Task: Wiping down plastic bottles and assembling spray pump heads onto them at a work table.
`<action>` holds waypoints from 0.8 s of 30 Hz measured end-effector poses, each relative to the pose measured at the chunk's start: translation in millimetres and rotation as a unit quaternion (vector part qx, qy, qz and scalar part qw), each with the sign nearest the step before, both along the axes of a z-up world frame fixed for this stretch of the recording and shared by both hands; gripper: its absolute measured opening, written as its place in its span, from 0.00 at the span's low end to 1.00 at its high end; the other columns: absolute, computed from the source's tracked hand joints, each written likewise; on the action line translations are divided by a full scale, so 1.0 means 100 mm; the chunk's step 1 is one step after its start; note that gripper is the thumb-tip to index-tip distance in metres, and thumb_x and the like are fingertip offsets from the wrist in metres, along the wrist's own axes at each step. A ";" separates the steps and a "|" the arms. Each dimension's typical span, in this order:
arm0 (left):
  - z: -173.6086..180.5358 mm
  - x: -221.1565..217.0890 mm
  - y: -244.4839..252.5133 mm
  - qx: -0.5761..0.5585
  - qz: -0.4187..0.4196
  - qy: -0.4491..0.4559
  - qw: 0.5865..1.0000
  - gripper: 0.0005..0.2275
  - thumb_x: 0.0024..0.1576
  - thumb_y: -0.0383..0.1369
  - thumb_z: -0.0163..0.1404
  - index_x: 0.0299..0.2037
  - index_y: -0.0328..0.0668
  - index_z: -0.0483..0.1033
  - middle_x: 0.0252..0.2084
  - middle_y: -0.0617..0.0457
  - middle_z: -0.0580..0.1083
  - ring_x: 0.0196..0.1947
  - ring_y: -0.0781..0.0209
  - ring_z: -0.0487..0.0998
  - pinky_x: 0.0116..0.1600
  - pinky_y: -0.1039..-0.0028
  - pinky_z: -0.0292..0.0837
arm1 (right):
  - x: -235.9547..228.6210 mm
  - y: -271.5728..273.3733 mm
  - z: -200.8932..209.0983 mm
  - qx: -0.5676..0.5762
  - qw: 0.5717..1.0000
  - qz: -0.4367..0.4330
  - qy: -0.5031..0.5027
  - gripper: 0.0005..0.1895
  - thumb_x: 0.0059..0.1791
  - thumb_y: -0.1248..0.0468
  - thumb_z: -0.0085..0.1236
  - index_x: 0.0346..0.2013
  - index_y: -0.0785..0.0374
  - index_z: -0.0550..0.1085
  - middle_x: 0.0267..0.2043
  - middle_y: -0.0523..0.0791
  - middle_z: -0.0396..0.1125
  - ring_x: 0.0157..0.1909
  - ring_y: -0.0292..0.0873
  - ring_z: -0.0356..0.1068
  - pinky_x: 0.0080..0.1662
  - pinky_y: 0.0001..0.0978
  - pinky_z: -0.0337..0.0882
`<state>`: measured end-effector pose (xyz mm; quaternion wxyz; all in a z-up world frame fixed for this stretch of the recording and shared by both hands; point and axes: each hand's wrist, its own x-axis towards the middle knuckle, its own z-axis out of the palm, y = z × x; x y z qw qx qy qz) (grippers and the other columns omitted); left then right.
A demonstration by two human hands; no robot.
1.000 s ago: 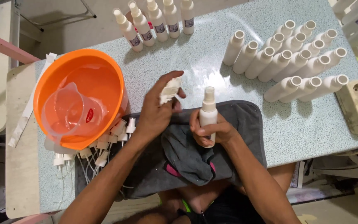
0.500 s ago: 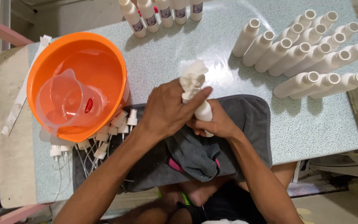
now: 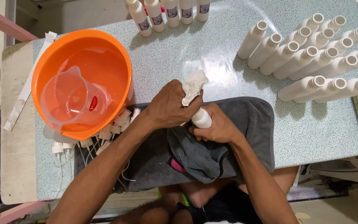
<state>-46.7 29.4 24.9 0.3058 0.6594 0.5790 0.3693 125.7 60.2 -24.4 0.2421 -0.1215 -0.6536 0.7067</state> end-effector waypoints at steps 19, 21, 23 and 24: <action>0.41 -0.11 -0.27 -0.215 -0.078 -0.185 0.956 0.28 0.67 0.52 0.37 0.28 0.36 0.78 0.25 0.53 0.73 0.27 0.64 0.69 0.40 0.71 0.70 | 0.05 0.07 -0.46 -0.076 0.969 -0.198 0.129 0.30 0.35 0.75 0.75 0.49 0.74 0.72 0.33 0.54 0.74 0.25 0.46 0.78 0.28 0.34 0.80; 0.24 -0.12 -0.28 -0.178 -0.072 -0.228 0.954 0.26 0.70 0.48 0.36 0.35 0.33 0.81 0.32 0.51 0.78 0.32 0.64 0.71 0.43 0.68 0.70 | 0.08 0.08 -0.45 -0.069 0.971 -0.220 0.058 0.27 0.35 0.68 0.78 0.45 0.68 0.76 0.30 0.48 0.76 0.22 0.40 0.76 0.25 0.31 0.79; 0.26 -0.06 -0.23 -0.158 -0.084 -0.221 0.959 0.27 0.70 0.47 0.35 0.34 0.32 0.81 0.28 0.51 0.76 0.30 0.65 0.69 0.41 0.70 0.70 | 0.05 0.06 -0.24 -0.049 0.972 -0.221 0.058 0.24 0.35 0.68 0.78 0.42 0.69 0.76 0.26 0.49 0.75 0.22 0.39 0.75 0.26 0.30 0.78; 0.27 -0.03 -0.21 -0.141 -0.087 -0.210 0.963 0.27 0.70 0.46 0.35 0.33 0.31 0.80 0.25 0.50 0.75 0.29 0.66 0.68 0.38 0.71 0.70 | 0.03 0.04 -0.13 -0.035 0.974 -0.215 0.061 0.21 0.36 0.69 0.78 0.39 0.71 0.77 0.23 0.50 0.75 0.21 0.38 0.74 0.27 0.29 0.77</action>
